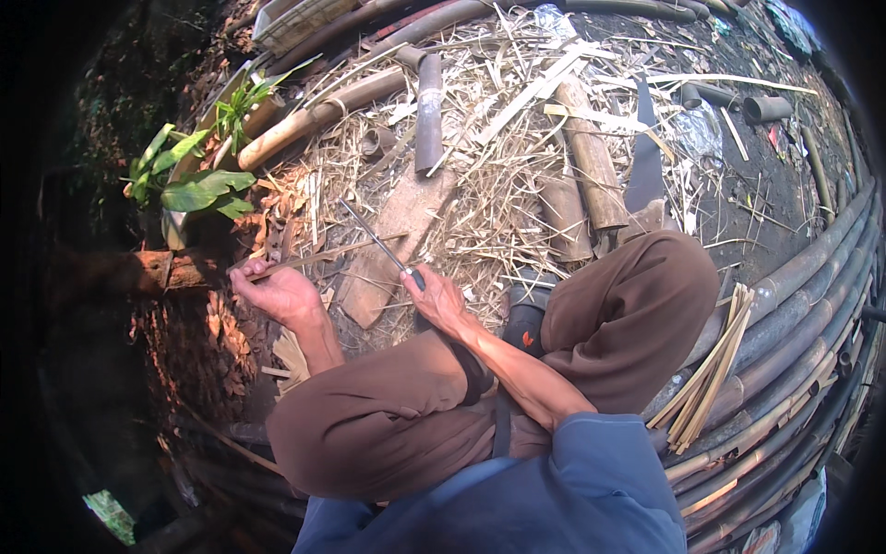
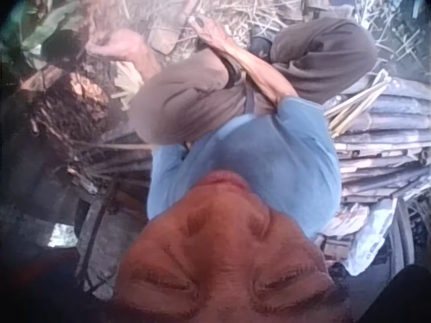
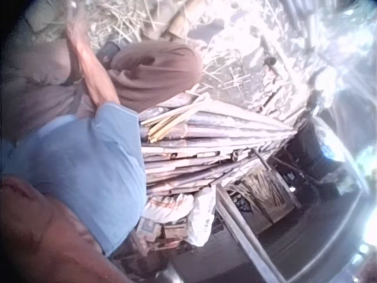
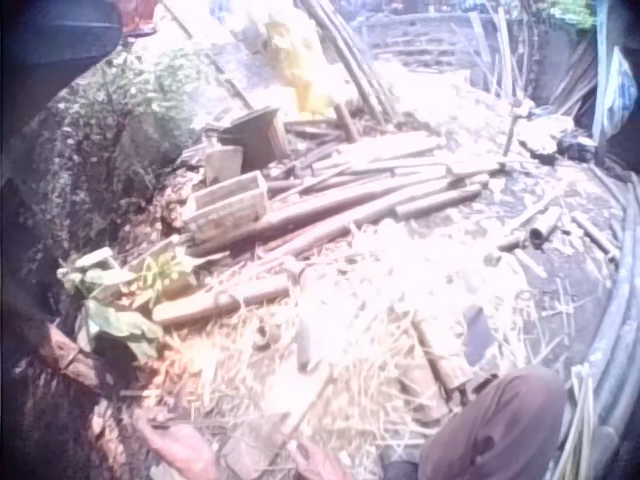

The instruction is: The person sits on the ground and uses a machete to split bamboo strips into thinner pieces. They repeatedly position the bamboo, strike it with the machete, and set the split pieces aside.

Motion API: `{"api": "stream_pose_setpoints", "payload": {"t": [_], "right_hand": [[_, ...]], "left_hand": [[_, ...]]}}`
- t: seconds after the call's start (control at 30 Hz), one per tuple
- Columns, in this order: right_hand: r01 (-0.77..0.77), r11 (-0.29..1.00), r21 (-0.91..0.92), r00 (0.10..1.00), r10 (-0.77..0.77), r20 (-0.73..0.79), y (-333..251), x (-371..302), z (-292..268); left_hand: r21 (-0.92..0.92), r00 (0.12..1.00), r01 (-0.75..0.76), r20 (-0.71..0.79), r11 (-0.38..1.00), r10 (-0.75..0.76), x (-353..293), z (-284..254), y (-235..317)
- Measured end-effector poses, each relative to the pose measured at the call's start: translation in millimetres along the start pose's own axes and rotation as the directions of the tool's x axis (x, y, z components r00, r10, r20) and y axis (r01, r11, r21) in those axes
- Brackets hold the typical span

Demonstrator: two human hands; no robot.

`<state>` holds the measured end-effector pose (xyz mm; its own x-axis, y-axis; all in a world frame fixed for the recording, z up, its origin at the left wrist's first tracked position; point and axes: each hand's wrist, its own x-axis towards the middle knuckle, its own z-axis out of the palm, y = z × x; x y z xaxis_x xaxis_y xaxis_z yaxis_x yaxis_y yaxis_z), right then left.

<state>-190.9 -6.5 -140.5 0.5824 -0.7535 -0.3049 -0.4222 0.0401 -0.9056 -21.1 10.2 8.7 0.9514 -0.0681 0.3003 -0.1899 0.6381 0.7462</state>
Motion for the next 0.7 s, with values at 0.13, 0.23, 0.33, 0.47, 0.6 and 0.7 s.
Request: {"api": "stream_pose_setpoints", "payload": {"t": [0.13, 0.23, 0.33, 0.47, 0.6, 0.7], "right_hand": [[-0.083, 0.995, -0.047, 0.981, 0.09, 0.171, 11, -11, 5], [-0.02, 0.996, -0.092, 0.999, 0.016, -0.05, 81, 14, 1], [-0.108, 0.993, -0.054, 0.992, 0.111, 0.052, 51, 4, 5], [-0.094, 0.989, -0.112, 0.996, 0.092, -0.018, 73, 4, 0], [-0.141, 0.99, -0.015, 0.988, 0.141, 0.067, 45, 0, 2], [0.041, 0.992, 0.116, 0.999, -0.043, 0.015, -9, -8, 6]], "left_hand": [[0.009, 1.0, 0.016, 0.007, 1.0, -0.017, 9, -11, 0], [-0.027, 0.998, 0.061, 0.008, 0.998, -0.061, 12, 1, -11], [-0.051, 0.997, 0.048, -0.056, 0.998, -0.051, 21, 0, -6], [-0.066, 1.0, 0.031, -0.003, 0.997, -0.031, 29, -6, -17], [0.092, 0.971, -0.12, -0.198, 0.989, 0.136, 37, -6, -17], [0.319, 0.981, -0.143, -0.077, 0.937, 0.176, 25, 10, -10]]}}
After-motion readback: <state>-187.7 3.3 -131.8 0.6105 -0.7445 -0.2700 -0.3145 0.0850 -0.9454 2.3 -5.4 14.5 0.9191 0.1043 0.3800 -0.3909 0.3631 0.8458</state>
